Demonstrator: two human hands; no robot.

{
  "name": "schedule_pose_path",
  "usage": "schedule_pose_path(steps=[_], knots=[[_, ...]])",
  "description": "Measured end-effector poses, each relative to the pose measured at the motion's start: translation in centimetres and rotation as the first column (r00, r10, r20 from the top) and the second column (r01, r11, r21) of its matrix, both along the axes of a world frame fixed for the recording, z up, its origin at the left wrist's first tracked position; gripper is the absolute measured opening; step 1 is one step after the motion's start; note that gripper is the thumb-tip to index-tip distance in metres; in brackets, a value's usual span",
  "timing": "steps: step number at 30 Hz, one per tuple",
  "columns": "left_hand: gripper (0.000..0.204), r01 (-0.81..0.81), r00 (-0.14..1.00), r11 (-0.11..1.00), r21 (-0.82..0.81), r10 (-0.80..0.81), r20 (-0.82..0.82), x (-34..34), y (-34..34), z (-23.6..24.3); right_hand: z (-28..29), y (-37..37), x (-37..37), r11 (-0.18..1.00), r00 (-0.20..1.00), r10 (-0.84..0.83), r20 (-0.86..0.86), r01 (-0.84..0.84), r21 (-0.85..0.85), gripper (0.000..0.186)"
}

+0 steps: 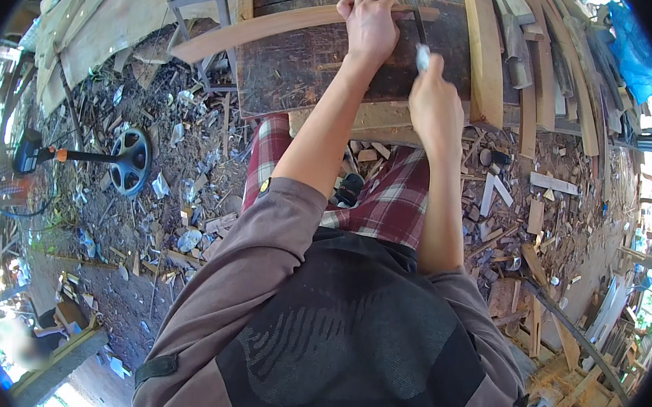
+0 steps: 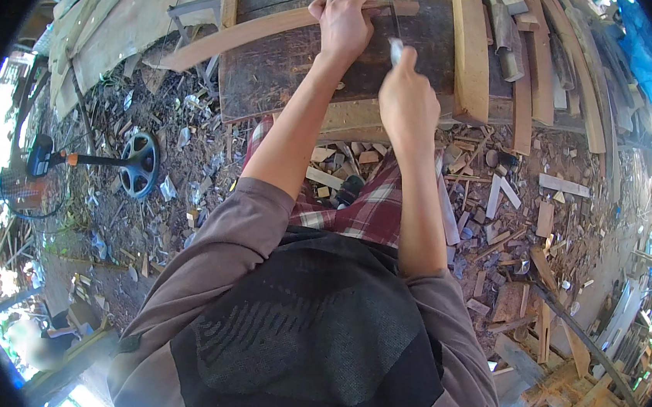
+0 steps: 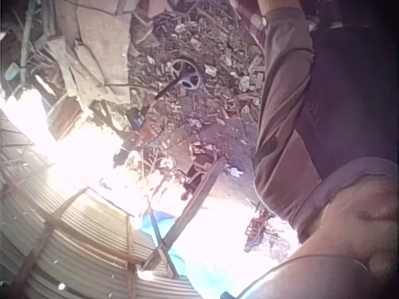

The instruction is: Using a hand saw to cut a small wooden board in a workshop.

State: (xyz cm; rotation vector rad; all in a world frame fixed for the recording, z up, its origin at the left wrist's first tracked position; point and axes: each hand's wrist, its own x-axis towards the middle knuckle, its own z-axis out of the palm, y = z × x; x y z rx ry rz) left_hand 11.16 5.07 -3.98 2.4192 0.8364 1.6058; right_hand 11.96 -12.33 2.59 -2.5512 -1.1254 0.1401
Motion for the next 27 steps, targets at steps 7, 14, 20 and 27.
schedule_pose_path(steps=[7,14,20,27], knots=[[0.014,-0.006,0.999,0.999,-0.034,0.005,-0.036,0.0,-0.2,0.4,0.2,5.6,2.6,0.997,0.999,0.009,0.034,-0.012,0.078,0.024],[0.016,-0.005,0.998,0.999,-0.045,0.003,-0.060,-0.2,-0.2,0.5,-0.5,4.8,1.2,0.998,1.000,0.004,0.013,-0.005,0.067,0.024],[0.015,0.057,0.998,0.997,-0.052,-0.057,0.010,-0.3,0.1,0.3,0.2,5.1,1.2,0.999,0.999,-0.021,-0.040,0.023,0.047,0.025],[0.009,0.064,0.998,0.998,0.004,-0.064,0.023,-0.4,0.2,0.5,1.9,5.9,1.8,1.000,1.000,0.005,-0.013,-0.005,-0.013,0.028]])
